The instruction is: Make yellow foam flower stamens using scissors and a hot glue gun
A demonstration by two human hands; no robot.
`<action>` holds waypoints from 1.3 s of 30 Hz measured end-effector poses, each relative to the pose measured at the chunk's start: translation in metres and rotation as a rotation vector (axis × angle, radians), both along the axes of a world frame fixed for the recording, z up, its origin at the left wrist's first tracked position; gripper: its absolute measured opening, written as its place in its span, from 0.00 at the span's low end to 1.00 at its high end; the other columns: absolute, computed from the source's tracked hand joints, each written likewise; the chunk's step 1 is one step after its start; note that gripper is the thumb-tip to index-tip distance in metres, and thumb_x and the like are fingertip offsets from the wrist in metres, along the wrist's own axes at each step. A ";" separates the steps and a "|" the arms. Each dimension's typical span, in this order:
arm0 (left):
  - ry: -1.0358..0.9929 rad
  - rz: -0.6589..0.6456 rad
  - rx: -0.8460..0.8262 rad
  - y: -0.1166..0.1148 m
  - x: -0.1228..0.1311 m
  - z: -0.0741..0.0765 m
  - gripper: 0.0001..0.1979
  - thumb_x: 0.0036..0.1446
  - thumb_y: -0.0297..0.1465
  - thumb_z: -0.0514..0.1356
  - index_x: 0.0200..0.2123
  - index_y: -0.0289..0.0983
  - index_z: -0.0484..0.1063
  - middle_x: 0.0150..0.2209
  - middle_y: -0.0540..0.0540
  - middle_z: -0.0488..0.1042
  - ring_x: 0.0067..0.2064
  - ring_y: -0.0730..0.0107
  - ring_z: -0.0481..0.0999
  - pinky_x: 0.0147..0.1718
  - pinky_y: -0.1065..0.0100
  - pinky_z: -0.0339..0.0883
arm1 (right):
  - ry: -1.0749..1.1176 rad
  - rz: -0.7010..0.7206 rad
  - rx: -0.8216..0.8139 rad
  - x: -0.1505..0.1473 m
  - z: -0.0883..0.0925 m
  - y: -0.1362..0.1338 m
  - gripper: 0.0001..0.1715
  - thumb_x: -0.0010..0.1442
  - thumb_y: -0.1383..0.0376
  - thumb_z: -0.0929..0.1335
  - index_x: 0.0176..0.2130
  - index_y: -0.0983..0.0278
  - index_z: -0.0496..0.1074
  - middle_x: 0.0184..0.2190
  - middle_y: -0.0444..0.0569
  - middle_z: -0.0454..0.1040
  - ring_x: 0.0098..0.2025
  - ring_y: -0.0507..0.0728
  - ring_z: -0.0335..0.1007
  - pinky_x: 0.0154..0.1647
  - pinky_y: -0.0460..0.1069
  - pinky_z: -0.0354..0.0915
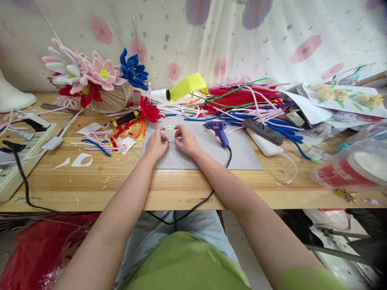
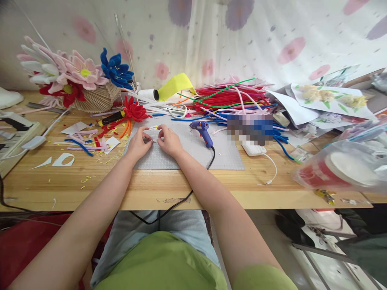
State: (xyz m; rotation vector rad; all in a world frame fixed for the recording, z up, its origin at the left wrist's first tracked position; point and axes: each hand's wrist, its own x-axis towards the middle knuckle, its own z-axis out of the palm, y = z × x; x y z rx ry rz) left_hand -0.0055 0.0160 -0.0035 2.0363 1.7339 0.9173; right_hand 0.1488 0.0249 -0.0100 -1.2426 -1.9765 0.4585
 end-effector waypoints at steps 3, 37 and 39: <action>0.007 0.039 0.012 0.002 -0.004 0.000 0.24 0.47 0.25 0.57 0.50 0.40 0.59 0.34 0.49 0.75 0.45 0.64 0.72 0.46 0.62 0.63 | 0.061 -0.042 -0.025 0.003 0.001 0.001 0.23 0.50 0.70 0.61 0.47 0.61 0.59 0.34 0.44 0.72 0.38 0.54 0.67 0.43 0.50 0.63; -0.146 0.103 -0.051 0.013 -0.021 0.005 0.20 0.59 0.38 0.48 0.48 0.35 0.69 0.29 0.47 0.78 0.40 0.64 0.73 0.46 0.63 0.61 | 0.473 -0.306 -0.077 0.023 -0.002 0.013 0.19 0.49 0.70 0.63 0.42 0.61 0.56 0.30 0.42 0.70 0.33 0.51 0.68 0.37 0.48 0.63; -0.182 0.126 -0.032 0.013 -0.021 0.004 0.20 0.60 0.40 0.47 0.47 0.35 0.69 0.29 0.46 0.77 0.39 0.65 0.74 0.44 0.64 0.62 | 0.459 -0.303 -0.072 0.024 -0.002 0.013 0.19 0.49 0.70 0.63 0.42 0.61 0.56 0.30 0.42 0.70 0.33 0.51 0.68 0.37 0.48 0.63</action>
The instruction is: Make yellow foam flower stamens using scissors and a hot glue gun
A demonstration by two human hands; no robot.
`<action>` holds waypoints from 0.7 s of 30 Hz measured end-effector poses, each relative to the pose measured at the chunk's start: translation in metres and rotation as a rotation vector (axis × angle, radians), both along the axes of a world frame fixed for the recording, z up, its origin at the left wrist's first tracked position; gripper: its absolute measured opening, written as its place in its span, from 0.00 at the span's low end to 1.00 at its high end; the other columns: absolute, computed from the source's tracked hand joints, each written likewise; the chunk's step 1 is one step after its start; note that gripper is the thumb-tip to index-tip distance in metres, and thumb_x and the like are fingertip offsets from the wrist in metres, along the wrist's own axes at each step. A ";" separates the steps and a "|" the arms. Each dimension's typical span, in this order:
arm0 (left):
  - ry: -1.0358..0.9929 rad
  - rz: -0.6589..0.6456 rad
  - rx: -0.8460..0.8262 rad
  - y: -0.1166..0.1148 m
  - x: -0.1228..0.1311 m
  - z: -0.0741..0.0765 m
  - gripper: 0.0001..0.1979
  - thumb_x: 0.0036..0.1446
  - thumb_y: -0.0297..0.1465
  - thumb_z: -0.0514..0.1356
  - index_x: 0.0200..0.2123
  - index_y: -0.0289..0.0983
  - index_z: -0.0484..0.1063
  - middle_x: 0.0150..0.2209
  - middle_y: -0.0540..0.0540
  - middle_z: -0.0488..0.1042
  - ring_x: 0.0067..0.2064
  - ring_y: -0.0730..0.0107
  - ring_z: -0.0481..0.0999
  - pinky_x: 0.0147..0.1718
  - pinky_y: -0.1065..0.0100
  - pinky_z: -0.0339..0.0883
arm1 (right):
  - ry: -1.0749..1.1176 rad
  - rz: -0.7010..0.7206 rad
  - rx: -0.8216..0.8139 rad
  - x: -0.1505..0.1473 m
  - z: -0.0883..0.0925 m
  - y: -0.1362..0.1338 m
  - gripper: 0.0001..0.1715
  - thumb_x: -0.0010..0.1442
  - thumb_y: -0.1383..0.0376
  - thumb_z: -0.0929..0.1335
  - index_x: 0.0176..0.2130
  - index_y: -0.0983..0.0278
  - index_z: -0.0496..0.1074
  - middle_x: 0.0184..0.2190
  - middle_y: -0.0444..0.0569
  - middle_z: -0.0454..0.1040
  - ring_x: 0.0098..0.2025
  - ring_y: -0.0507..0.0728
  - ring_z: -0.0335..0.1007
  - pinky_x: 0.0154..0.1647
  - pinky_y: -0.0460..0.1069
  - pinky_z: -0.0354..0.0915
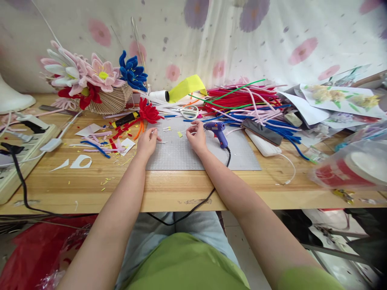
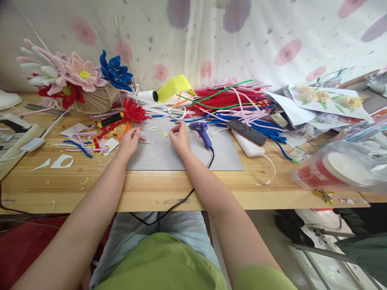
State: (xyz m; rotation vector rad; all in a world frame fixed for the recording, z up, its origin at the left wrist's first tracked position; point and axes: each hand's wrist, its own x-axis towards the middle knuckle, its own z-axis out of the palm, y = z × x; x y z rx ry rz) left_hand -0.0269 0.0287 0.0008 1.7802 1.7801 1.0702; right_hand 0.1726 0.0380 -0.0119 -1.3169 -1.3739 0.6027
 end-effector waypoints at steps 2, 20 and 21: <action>-0.010 0.032 0.062 0.000 0.000 -0.001 0.19 0.59 0.38 0.49 0.48 0.36 0.68 0.32 0.46 0.77 0.40 0.66 0.73 0.44 0.64 0.63 | -0.038 0.013 0.013 0.000 0.000 -0.001 0.20 0.49 0.70 0.63 0.43 0.62 0.56 0.31 0.43 0.70 0.33 0.51 0.68 0.36 0.48 0.63; -0.036 -0.168 0.086 -0.018 0.033 0.004 0.16 0.50 0.27 0.61 0.45 0.39 0.72 0.33 0.50 0.77 0.34 0.72 0.75 0.41 0.68 0.68 | -0.331 0.346 0.124 -0.011 0.006 -0.016 0.19 0.54 0.68 0.63 0.47 0.62 0.59 0.35 0.44 0.74 0.34 0.52 0.68 0.39 0.49 0.63; -0.043 -0.158 0.083 -0.018 0.032 0.004 0.16 0.50 0.27 0.61 0.45 0.39 0.72 0.32 0.50 0.77 0.34 0.72 0.75 0.41 0.68 0.67 | -0.343 0.350 0.122 -0.010 0.006 -0.017 0.19 0.54 0.68 0.63 0.47 0.62 0.59 0.35 0.44 0.74 0.34 0.52 0.68 0.39 0.49 0.63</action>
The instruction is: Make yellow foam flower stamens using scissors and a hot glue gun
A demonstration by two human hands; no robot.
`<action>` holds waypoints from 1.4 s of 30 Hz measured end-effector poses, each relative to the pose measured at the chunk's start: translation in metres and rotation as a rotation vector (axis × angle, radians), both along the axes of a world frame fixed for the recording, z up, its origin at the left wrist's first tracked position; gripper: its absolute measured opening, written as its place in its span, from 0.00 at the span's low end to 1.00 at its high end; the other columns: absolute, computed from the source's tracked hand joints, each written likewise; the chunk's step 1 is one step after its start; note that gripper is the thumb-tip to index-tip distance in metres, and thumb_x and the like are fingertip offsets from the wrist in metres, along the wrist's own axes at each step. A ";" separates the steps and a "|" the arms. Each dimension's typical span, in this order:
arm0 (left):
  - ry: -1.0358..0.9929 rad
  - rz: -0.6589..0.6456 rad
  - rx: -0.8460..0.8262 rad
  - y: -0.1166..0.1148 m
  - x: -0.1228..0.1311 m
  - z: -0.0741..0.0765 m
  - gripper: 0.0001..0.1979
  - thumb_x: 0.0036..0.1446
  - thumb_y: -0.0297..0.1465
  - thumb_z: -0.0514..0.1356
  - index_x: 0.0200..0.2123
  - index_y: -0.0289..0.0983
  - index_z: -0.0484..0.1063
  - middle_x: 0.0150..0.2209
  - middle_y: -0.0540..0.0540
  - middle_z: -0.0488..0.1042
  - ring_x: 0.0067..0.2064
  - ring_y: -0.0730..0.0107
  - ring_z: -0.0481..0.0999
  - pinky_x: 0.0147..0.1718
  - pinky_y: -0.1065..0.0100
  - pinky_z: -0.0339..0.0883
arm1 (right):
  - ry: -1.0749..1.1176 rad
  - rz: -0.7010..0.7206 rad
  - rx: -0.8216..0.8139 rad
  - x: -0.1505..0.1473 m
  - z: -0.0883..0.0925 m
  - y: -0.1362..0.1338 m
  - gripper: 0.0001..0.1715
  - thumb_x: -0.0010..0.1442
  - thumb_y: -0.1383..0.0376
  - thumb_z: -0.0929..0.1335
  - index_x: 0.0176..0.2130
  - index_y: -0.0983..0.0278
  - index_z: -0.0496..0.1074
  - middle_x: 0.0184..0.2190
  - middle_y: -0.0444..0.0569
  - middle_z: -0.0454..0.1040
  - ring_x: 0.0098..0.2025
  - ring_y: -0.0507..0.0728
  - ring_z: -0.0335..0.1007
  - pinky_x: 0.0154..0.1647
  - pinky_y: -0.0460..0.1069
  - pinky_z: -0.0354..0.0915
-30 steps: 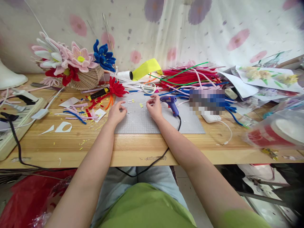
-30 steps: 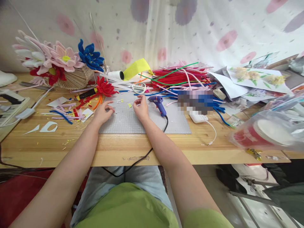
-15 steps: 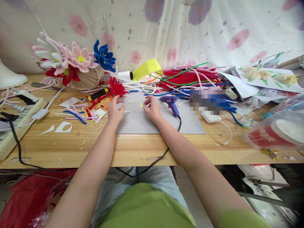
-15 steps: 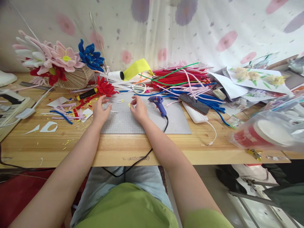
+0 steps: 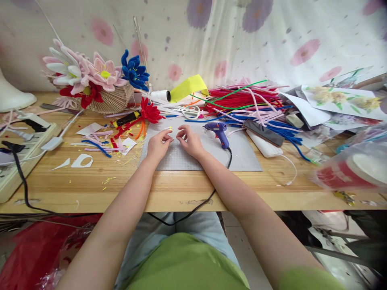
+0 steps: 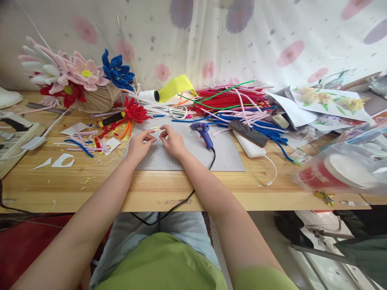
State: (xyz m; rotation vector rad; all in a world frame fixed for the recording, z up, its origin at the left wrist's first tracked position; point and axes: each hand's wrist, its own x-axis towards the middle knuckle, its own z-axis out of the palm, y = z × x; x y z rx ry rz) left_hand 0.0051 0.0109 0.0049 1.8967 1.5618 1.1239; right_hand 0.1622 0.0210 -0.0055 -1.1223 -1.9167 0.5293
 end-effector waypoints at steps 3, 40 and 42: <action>-0.007 0.004 -0.003 0.001 -0.001 -0.001 0.17 0.50 0.26 0.60 0.45 0.39 0.73 0.32 0.49 0.77 0.33 0.72 0.75 0.40 0.68 0.67 | -0.063 -0.005 0.007 0.003 0.002 -0.001 0.19 0.54 0.70 0.62 0.48 0.62 0.59 0.35 0.45 0.74 0.36 0.53 0.68 0.40 0.49 0.62; 0.231 0.045 0.063 0.000 0.008 -0.009 0.16 0.50 0.25 0.58 0.44 0.41 0.71 0.32 0.49 0.77 0.36 0.65 0.74 0.45 0.62 0.64 | 0.171 0.001 -0.627 0.071 0.019 -0.023 0.26 0.48 0.43 0.68 0.23 0.63 0.64 0.13 0.41 0.62 0.16 0.48 0.55 0.18 0.46 0.54; 0.244 0.035 0.064 0.000 0.008 -0.009 0.17 0.50 0.25 0.58 0.45 0.41 0.70 0.32 0.49 0.77 0.37 0.65 0.74 0.45 0.61 0.64 | 0.144 0.035 -0.622 0.067 0.017 -0.023 0.27 0.48 0.43 0.67 0.21 0.62 0.62 0.12 0.41 0.61 0.15 0.48 0.55 0.17 0.46 0.53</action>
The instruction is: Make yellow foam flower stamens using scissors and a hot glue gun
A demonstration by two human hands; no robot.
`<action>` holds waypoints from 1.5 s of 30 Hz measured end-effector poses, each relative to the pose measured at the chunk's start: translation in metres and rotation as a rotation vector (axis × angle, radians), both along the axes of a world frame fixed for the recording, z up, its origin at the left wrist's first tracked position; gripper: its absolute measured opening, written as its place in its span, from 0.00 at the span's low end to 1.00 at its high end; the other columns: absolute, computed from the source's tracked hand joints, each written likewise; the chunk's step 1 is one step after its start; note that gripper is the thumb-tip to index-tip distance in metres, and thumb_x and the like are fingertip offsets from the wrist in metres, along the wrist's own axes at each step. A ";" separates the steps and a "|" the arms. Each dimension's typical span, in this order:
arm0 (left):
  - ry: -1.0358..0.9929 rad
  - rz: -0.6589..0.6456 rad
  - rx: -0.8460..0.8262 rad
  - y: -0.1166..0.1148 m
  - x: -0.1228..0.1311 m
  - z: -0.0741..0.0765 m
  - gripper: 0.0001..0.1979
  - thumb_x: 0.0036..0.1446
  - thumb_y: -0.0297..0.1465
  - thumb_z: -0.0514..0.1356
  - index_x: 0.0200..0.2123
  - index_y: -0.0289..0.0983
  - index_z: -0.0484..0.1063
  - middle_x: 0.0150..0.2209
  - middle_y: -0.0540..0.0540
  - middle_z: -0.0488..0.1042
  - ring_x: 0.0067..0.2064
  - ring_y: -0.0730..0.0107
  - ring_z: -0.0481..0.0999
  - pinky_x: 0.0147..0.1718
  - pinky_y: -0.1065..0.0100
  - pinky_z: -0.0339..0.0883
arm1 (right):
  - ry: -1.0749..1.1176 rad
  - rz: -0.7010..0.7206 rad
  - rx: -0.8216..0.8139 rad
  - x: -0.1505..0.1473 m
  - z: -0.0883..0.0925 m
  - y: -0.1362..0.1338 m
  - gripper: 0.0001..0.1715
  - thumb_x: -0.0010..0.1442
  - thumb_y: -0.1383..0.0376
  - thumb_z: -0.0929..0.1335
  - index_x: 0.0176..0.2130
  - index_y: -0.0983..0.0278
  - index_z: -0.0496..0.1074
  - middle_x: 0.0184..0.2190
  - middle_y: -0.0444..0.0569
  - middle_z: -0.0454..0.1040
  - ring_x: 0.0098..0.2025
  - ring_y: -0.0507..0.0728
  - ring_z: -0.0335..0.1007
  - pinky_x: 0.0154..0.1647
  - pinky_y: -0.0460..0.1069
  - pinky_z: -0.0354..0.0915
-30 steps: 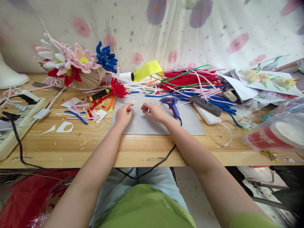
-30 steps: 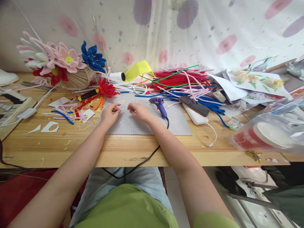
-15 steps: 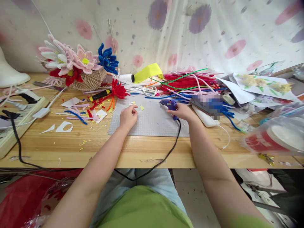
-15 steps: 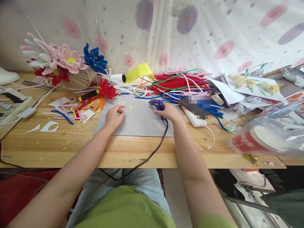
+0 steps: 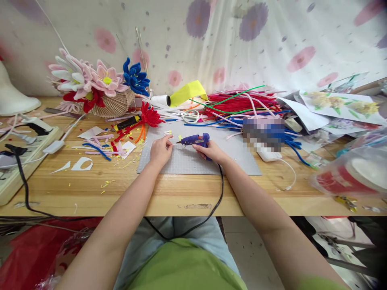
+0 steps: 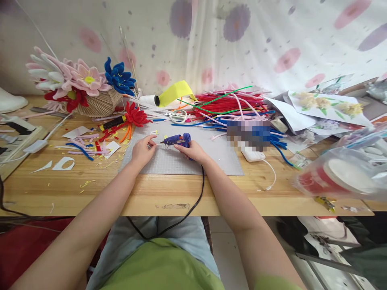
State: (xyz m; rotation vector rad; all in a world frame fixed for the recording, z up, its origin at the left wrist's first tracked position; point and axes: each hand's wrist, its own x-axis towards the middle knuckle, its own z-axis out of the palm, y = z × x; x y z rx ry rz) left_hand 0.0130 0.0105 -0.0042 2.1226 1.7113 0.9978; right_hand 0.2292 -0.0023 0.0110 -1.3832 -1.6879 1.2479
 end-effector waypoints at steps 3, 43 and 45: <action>0.021 -0.003 0.009 0.000 0.000 0.000 0.18 0.50 0.25 0.58 0.46 0.41 0.71 0.32 0.48 0.77 0.38 0.63 0.74 0.46 0.61 0.63 | -0.037 0.011 0.024 -0.001 -0.003 0.000 0.28 0.48 0.42 0.67 0.19 0.62 0.61 0.11 0.41 0.60 0.15 0.48 0.55 0.18 0.46 0.52; 0.013 -0.002 0.015 -0.001 -0.001 0.006 0.16 0.50 0.25 0.59 0.44 0.40 0.72 0.31 0.49 0.77 0.35 0.66 0.74 0.47 0.61 0.62 | -0.160 -0.028 0.050 -0.003 0.003 -0.003 0.25 0.48 0.44 0.68 0.21 0.61 0.62 0.12 0.41 0.60 0.16 0.49 0.55 0.19 0.48 0.52; 0.007 -0.001 0.015 -0.002 -0.001 0.006 0.16 0.50 0.25 0.58 0.44 0.40 0.72 0.31 0.49 0.77 0.35 0.66 0.73 0.47 0.62 0.62 | -0.161 -0.026 0.055 -0.003 0.003 -0.002 0.26 0.47 0.43 0.67 0.20 0.62 0.62 0.12 0.41 0.60 0.16 0.49 0.55 0.18 0.47 0.52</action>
